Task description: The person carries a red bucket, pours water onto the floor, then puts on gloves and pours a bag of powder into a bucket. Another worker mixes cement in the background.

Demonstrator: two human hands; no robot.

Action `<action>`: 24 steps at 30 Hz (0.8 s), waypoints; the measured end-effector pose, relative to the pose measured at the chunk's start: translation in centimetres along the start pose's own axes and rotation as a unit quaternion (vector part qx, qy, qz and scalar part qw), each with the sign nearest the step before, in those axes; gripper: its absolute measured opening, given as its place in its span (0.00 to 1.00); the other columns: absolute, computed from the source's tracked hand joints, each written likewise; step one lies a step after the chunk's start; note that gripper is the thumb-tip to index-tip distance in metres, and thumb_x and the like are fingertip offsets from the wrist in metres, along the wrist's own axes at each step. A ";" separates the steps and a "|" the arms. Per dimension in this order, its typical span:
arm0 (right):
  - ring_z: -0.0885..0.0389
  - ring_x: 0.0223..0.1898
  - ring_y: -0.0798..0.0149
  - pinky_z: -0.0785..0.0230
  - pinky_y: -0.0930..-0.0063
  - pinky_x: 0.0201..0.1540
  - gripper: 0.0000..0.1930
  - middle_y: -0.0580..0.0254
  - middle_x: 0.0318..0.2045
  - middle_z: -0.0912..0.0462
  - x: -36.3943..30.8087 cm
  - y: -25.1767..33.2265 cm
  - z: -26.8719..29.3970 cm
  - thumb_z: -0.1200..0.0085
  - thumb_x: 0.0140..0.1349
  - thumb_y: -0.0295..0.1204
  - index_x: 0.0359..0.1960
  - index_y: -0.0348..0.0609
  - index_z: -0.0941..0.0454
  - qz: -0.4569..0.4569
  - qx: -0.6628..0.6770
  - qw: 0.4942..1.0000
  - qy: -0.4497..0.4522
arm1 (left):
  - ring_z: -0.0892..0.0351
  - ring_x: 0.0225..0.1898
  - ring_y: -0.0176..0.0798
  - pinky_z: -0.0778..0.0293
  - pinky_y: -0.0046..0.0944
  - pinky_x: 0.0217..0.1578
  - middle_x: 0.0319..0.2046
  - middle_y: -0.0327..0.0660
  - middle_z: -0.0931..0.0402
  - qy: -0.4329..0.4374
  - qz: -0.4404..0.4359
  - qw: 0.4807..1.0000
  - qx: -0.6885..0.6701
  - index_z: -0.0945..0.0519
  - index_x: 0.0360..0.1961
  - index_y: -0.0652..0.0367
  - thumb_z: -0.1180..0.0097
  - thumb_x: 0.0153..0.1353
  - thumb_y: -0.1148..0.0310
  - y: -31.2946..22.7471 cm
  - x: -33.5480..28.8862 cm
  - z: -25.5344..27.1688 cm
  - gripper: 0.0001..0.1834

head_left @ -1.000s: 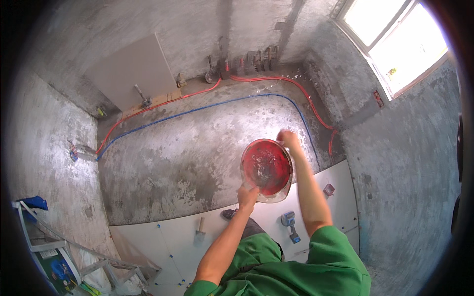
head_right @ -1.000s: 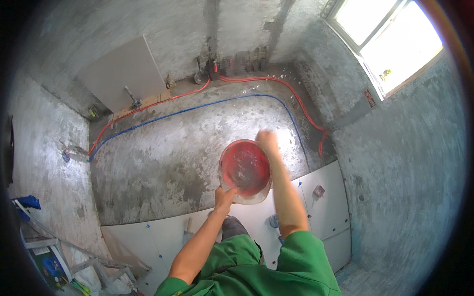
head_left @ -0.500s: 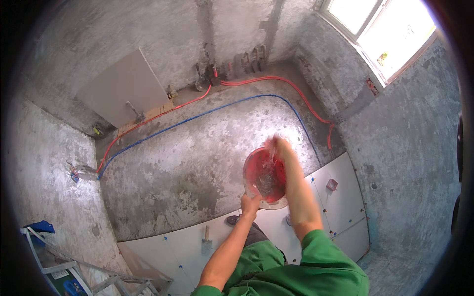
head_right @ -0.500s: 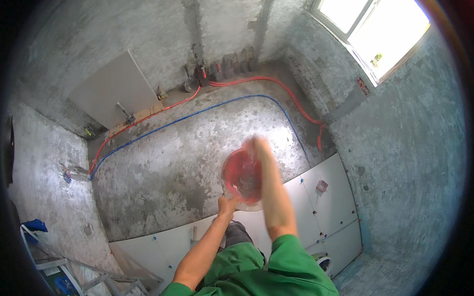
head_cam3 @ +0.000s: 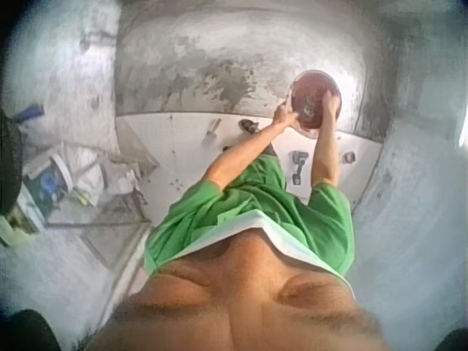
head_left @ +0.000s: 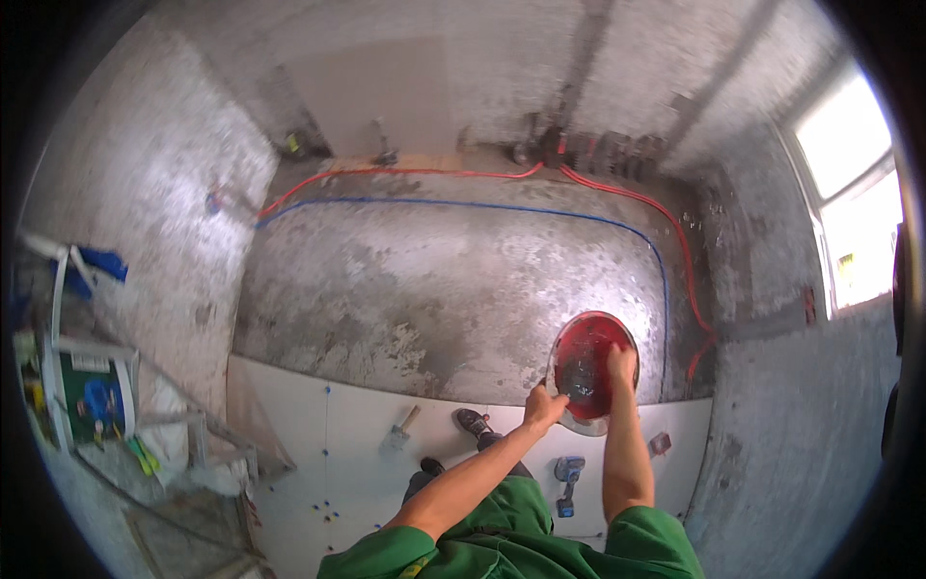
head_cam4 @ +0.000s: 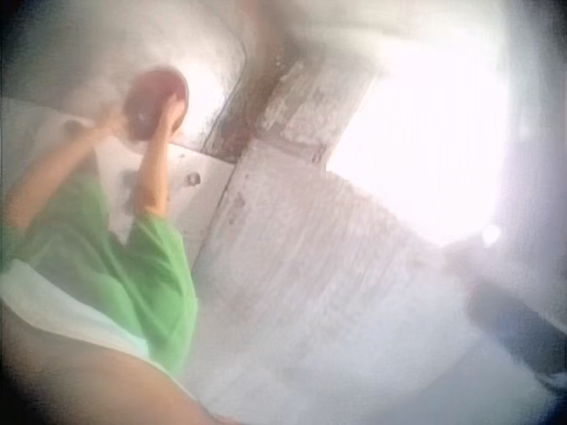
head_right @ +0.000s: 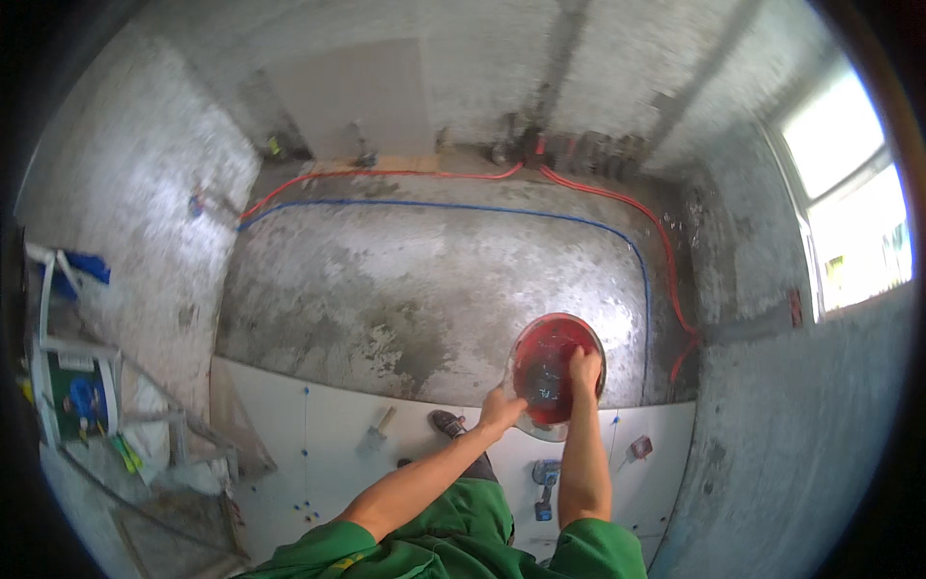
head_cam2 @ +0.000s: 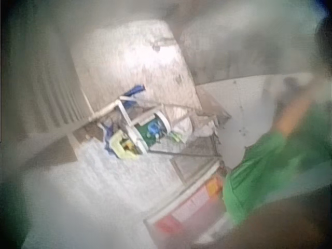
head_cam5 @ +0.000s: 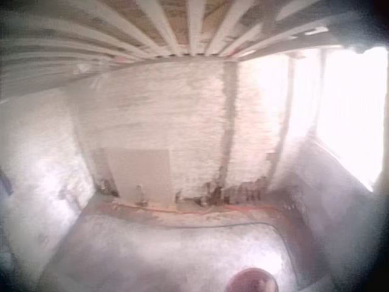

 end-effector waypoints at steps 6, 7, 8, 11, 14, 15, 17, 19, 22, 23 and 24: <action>0.22 0.34 0.48 0.28 0.63 0.41 0.16 0.40 0.32 0.21 -2.0 -1.8 -10.4 0.53 0.55 0.32 0.39 0.29 0.25 -0.211 0.182 0.957 0.078 | 0.24 0.43 0.58 0.29 0.45 0.45 0.37 0.63 0.24 -0.034 0.024 0.999 -0.026 0.24 0.38 0.72 0.41 0.40 0.63 0.7 0.1 3.1 0.25; 0.22 0.30 0.52 0.27 0.65 0.37 0.14 0.44 0.30 0.21 -2.8 -0.1 -13.3 0.55 0.56 0.30 0.38 0.30 0.25 -0.317 0.383 0.857 0.136 | 0.23 0.42 0.56 0.28 0.46 0.44 0.36 0.60 0.23 -0.067 0.039 0.996 -0.051 0.23 0.39 0.68 0.41 0.40 0.63 1.0 0.2 4.3 0.24; 0.23 0.28 0.56 0.27 0.68 0.35 0.12 0.47 0.29 0.22 -1.6 4.6 -14.1 0.56 0.57 0.29 0.36 0.32 0.25 -0.245 0.428 0.847 0.201 | 0.22 0.40 0.55 0.28 0.46 0.42 0.35 0.58 0.22 -0.079 0.037 0.992 -0.090 0.23 0.39 0.66 0.41 0.40 0.63 1.0 0.3 5.1 0.23; 0.26 0.25 0.67 0.31 0.75 0.28 0.11 0.56 0.27 0.23 3.5 23.2 -9.3 0.55 0.61 0.32 0.31 0.36 0.25 0.151 0.340 0.902 0.219 | 0.20 0.31 0.50 0.26 0.43 0.33 0.27 0.52 0.21 -0.119 0.018 0.982 -0.149 0.23 0.36 0.65 0.43 0.39 0.66 0.4 0.0 8.0 0.20; 0.27 0.28 0.74 0.35 0.79 0.28 0.13 0.68 0.26 0.23 4.6 33.3 -4.2 0.54 0.62 0.38 0.31 0.41 0.24 0.228 0.336 0.898 0.167 | 0.20 0.29 0.49 0.26 0.43 0.30 0.24 0.52 0.22 -0.192 -0.021 0.968 -0.161 0.23 0.33 0.66 0.44 0.39 0.67 -1.2 -0.9 11.4 0.18; 0.27 0.28 0.74 0.35 0.79 0.29 0.13 0.69 0.26 0.23 4.3 34.4 -3.6 0.54 0.62 0.38 0.31 0.42 0.24 0.230 0.336 0.897 0.170 | 0.20 0.29 0.50 0.26 0.44 0.30 0.25 0.53 0.22 -0.195 -0.018 0.967 -0.161 0.23 0.33 0.66 0.44 0.39 0.67 -1.5 -1.0 12.1 0.18; 0.26 0.28 0.73 0.33 0.77 0.28 0.13 0.68 0.26 0.23 2.6 34.8 -4.0 0.54 0.63 0.39 0.32 0.42 0.23 0.267 0.322 0.886 0.201 | 0.20 0.29 0.50 0.26 0.44 0.30 0.25 0.53 0.22 -0.200 -0.012 0.968 -0.151 0.23 0.33 0.67 0.45 0.39 0.67 -1.9 -1.0 13.2 0.18; 0.27 0.22 0.70 0.34 0.76 0.24 0.14 0.61 0.21 0.22 0.8 30.3 -7.2 0.55 0.59 0.34 0.25 0.37 0.23 0.229 0.236 0.925 0.192 | 0.20 0.31 0.53 0.27 0.45 0.32 0.27 0.53 0.21 -0.209 -0.022 0.966 -0.149 0.24 0.37 0.66 0.45 0.40 0.68 -2.2 -0.9 13.9 0.20; 0.20 0.27 0.56 0.30 0.59 0.33 0.14 0.45 0.28 0.19 -1.6 22.1 -13.6 0.55 0.58 0.32 0.33 0.33 0.21 0.259 -0.060 0.952 0.154 | 0.21 0.33 0.54 0.27 0.46 0.34 0.29 0.54 0.21 -0.227 -0.032 0.959 -0.165 0.24 0.39 0.65 0.44 0.41 0.68 -2.0 -0.6 14.4 0.21; 0.20 0.36 0.49 0.31 0.59 0.40 0.16 0.39 0.33 0.21 -1.9 17.3 -15.5 0.53 0.56 0.34 0.35 0.32 0.22 0.137 0.077 0.962 0.224 | 0.21 0.34 0.55 0.27 0.46 0.35 0.29 0.55 0.22 -0.232 -0.029 0.959 -0.158 0.24 0.40 0.65 0.44 0.41 0.68 -1.9 -0.5 14.3 0.22; 0.21 0.40 0.46 0.31 0.61 0.42 0.17 0.38 0.34 0.21 -2.1 16.6 -17.0 0.53 0.56 0.35 0.38 0.33 0.22 0.199 0.065 0.962 0.177 | 0.21 0.36 0.55 0.27 0.46 0.37 0.30 0.55 0.22 -0.242 -0.032 0.959 -0.148 0.24 0.41 0.65 0.44 0.41 0.68 -1.8 -0.6 14.3 0.22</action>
Point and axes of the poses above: each hand's wrist, its own x-axis towards the middle knuckle, its own z-axis out of the back of the hand, y = z × x, the point moved 9 cm from there along x, towards the middle knuckle
